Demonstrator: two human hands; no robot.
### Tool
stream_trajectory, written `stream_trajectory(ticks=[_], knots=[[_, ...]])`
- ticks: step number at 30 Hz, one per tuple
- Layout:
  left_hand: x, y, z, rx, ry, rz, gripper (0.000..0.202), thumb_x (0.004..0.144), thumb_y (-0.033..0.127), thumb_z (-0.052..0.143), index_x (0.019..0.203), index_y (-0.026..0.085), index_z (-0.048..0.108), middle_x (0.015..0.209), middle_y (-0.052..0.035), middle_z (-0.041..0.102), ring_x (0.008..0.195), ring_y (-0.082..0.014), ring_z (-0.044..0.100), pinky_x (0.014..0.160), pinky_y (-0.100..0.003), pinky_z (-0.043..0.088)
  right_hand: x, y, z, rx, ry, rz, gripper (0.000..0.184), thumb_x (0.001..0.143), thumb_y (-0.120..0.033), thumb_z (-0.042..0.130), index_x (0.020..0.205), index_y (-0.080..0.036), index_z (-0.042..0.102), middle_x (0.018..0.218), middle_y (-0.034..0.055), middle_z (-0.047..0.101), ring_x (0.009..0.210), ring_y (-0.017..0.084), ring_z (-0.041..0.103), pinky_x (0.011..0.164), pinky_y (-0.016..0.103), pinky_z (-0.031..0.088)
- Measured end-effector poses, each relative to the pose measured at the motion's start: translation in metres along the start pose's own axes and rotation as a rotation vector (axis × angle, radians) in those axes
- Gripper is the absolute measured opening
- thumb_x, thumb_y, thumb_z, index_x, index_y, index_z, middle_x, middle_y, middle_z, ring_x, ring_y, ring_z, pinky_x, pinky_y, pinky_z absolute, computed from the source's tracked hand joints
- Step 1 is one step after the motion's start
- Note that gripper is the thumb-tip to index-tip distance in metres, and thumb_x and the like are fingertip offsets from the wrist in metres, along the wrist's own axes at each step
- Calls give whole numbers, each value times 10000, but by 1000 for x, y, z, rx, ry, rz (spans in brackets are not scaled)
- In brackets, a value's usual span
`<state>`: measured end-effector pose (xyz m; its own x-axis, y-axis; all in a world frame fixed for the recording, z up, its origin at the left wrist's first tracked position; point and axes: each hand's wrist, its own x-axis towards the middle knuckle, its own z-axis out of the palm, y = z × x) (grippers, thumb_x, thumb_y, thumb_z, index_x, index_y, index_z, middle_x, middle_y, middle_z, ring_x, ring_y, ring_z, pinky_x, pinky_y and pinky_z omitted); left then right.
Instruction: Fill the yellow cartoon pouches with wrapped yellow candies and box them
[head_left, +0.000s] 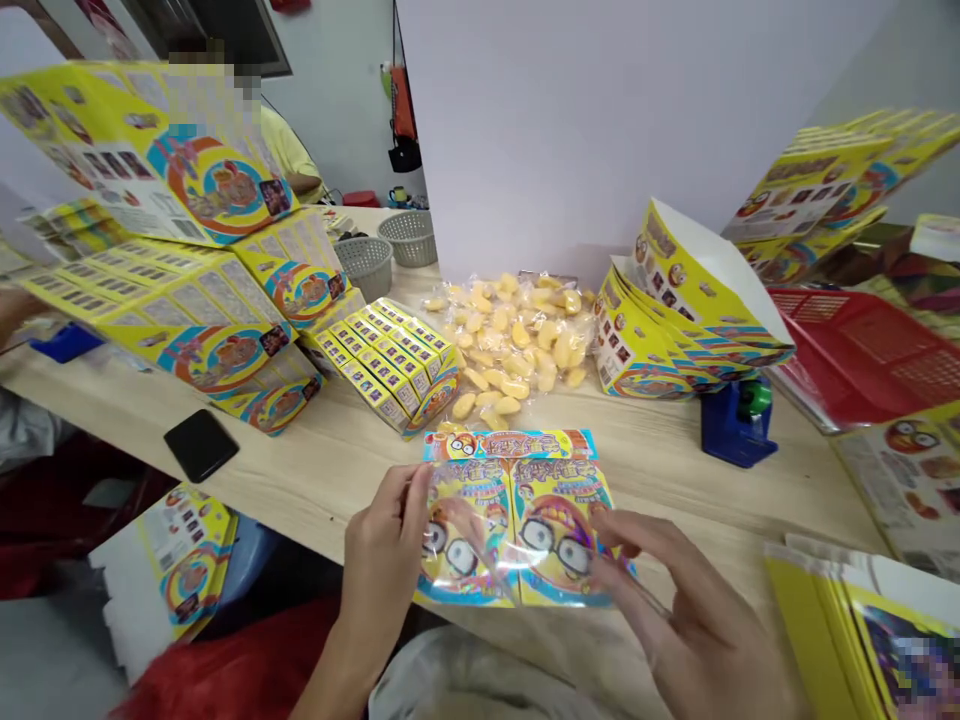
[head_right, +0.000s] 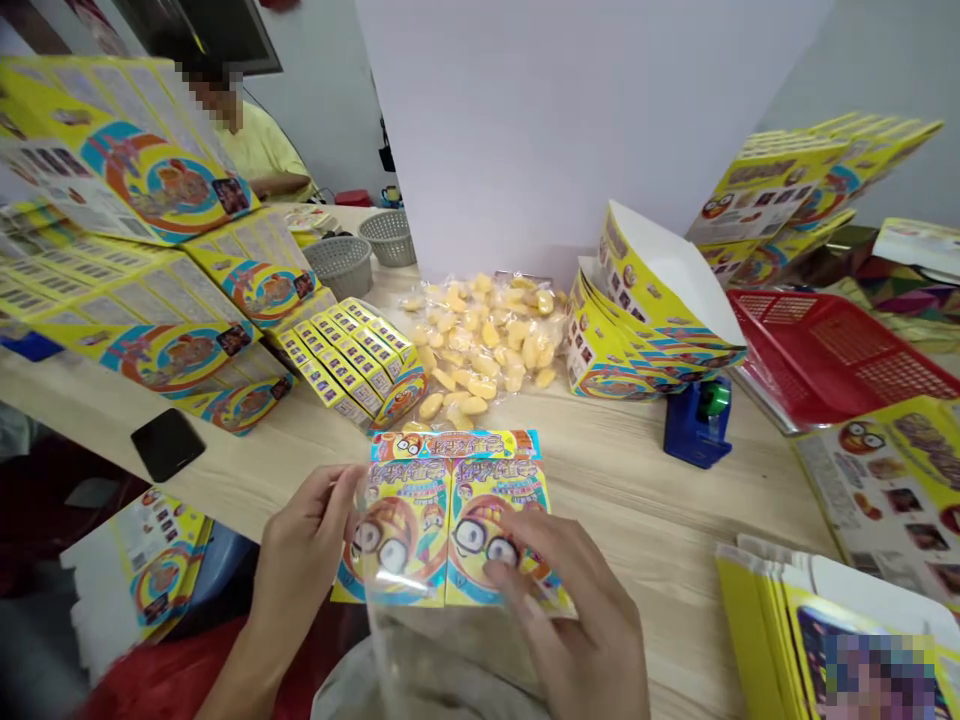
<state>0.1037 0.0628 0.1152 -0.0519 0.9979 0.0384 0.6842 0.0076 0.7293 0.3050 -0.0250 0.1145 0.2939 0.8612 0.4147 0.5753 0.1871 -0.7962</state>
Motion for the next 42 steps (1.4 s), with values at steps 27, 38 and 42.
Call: stream_trajectory(ticks=[27,38,42], knots=[[40,-10,16,-87,-108,-127,225,760,424,558,751,209,623,680,11,661,627,-132,604,558,-160,468,50,36,24,-98,108,563,189,770,-398,588,776,-223,661,695,9,669,554,138,585,500,220,481],[40,-9,13,7,-63,-185,322,775,495,500,651,214,599,523,41,546,486,-102,494,452,-152,405,45,40,27,-283,134,482,156,796,-386,570,750,-256,641,651,-22,634,533,128,568,524,234,457],[46,-12,16,-34,-86,-202,305,728,507,555,663,211,592,608,34,608,556,-108,535,502,-151,429,51,44,24,-346,104,474,185,800,-388,544,702,-244,606,659,-9,608,567,141,568,475,241,418]])
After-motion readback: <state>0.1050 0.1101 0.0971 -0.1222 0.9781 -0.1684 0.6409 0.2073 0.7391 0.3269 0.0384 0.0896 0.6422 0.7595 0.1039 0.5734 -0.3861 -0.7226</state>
